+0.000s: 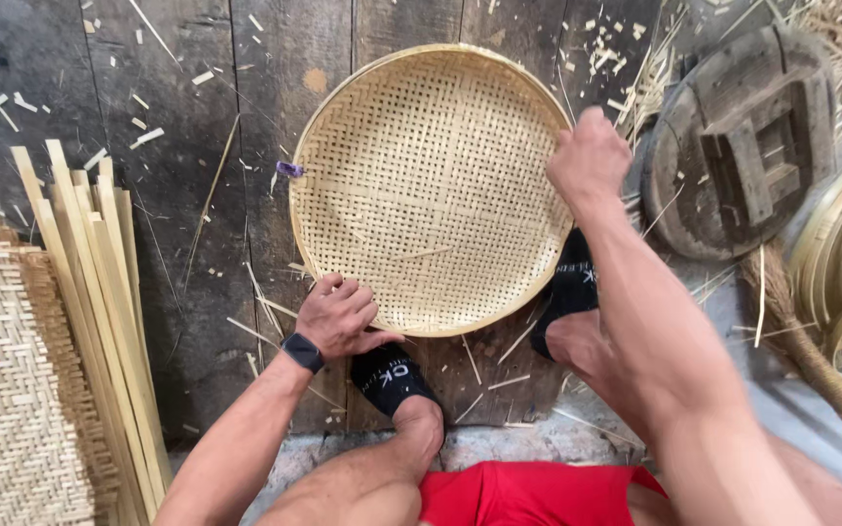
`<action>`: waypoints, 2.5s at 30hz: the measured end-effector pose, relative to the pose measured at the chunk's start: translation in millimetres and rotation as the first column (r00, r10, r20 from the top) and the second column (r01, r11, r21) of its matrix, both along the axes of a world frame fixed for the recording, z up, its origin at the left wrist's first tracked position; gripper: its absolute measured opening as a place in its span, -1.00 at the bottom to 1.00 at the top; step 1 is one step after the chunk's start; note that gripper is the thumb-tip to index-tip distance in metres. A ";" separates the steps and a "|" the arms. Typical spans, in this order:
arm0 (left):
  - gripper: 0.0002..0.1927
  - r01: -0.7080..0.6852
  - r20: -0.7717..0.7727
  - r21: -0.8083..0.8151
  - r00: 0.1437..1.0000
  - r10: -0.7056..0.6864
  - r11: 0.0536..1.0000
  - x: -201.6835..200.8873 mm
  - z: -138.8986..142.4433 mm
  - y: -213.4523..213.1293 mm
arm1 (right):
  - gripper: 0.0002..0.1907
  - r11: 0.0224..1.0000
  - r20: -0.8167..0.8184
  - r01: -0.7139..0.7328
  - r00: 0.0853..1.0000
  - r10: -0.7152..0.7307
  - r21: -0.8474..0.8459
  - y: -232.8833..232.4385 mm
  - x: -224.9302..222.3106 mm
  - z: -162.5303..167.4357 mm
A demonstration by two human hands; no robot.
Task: The person weaves a bamboo basket by hand, attaching a circular rim to a woven base and trimming excess material with shears. They then place a wooden form inside the basket to shape it.
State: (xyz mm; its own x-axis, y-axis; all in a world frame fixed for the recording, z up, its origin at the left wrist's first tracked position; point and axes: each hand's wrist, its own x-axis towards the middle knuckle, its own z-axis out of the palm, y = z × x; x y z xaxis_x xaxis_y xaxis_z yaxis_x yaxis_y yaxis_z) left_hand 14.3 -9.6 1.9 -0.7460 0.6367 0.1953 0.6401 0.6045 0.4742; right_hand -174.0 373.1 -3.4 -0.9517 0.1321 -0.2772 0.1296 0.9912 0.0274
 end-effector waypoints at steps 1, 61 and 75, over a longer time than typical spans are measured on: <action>-0.41 -0.003 0.005 -0.002 1.000 0.003 1.000 -0.4 0.3 0.7 | -0.79 0.999 -0.059 0.032 0.998 -0.031 0.010 3.0 1.6 -1.6; -0.74 -0.099 0.044 -0.053 0.994 0.102 0.994 50.7 -5.3 58.4 | -0.52 0.541 -0.208 -0.490 0.841 0.499 -0.684 -116.0 240.0 47.7; -0.60 0.272 -0.101 -0.131 0.953 -0.286 0.953 13.0 -24.0 10.2 | -0.81 0.616 -0.340 -0.700 0.714 0.612 -0.362 -135.1 245.5 6.9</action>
